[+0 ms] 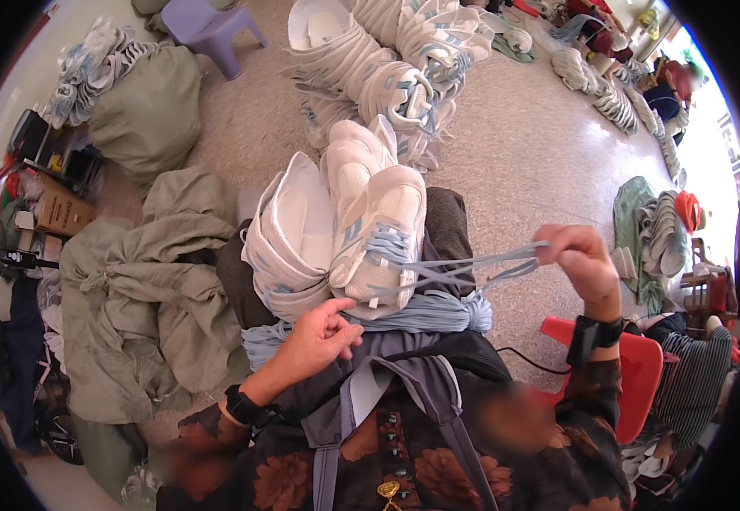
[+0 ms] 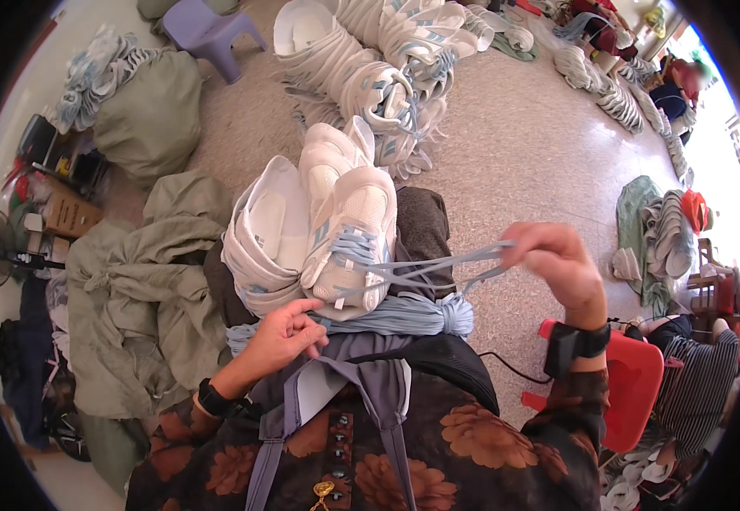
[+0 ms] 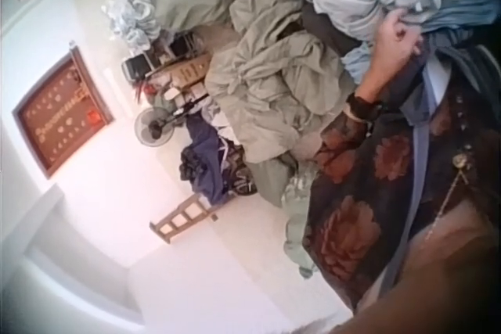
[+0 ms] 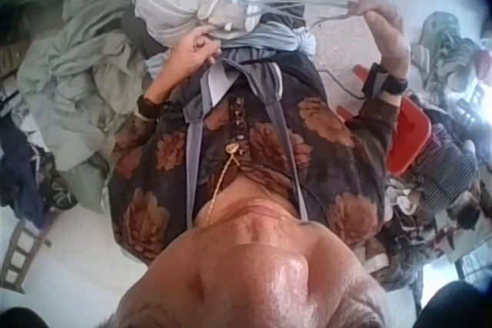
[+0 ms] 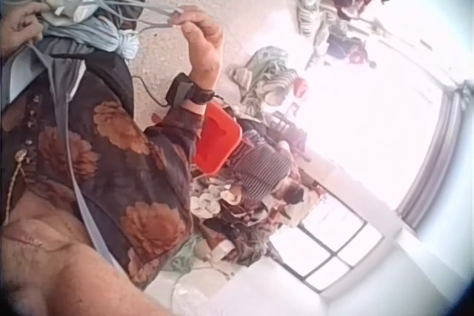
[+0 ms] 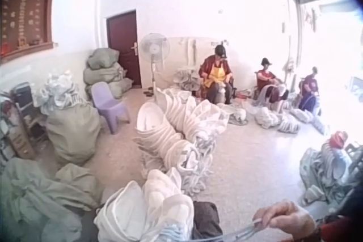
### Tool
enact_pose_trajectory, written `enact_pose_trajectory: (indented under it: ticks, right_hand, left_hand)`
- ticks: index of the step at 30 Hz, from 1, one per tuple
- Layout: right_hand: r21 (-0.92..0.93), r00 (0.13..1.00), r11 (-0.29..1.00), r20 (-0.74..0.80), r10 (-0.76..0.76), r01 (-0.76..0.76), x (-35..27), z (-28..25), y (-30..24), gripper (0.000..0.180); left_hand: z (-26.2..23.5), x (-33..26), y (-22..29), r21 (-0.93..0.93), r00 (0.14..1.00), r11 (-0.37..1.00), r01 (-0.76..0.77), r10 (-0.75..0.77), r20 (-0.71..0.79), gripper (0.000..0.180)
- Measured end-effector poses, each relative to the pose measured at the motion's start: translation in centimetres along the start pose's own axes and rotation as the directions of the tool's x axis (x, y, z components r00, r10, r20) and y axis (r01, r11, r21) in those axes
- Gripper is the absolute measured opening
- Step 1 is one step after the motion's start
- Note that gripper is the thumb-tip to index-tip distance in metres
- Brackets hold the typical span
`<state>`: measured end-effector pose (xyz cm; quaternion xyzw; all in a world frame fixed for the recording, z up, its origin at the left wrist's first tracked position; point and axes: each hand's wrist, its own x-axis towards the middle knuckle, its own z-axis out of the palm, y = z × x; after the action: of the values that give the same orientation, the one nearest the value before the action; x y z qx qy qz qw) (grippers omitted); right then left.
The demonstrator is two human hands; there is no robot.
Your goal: The recorder is tying or securing shoe components together using laces or strings as part of a manufacturing process.
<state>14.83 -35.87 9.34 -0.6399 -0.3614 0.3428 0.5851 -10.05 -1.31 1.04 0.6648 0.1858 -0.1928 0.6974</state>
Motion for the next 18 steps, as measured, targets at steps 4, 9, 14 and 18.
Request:
enact_pose_trajectory:
  ticks: [4, 9, 14, 18]
  right_hand:
    - [0.368, 0.931, 0.870, -0.282, -0.232, 0.329, -4.2, -1.9, 0.5, 0.018]
    - [0.471, 0.743, 0.675, -0.647, -0.173, 0.568, -8.6, -5.5, -0.1, 0.016]
    - [0.535, 0.700, 0.536, -0.697, -0.158, 0.653, -14.8, -13.1, 0.8, 0.015]
    - [0.392, 0.650, 0.734, -0.755, -0.088, 0.555, -19.9, -19.5, 3.0, 0.012]
  left_hand:
    - [0.6, 1.3, -0.5, -0.286, 1.000, 0.958, -0.001, -0.003, -0.012, 0.048]
    - [1.7, 1.7, -0.3, -0.579, 0.998, 0.815, 0.011, -0.042, -0.039, 0.044]
    - [1.7, 1.8, -0.2, -0.673, 0.997, 0.740, 0.027, -0.069, -0.036, 0.036]
    - [1.5, 1.9, -0.8, -0.690, 0.997, 0.722, 0.045, -0.074, -0.012, 0.032]
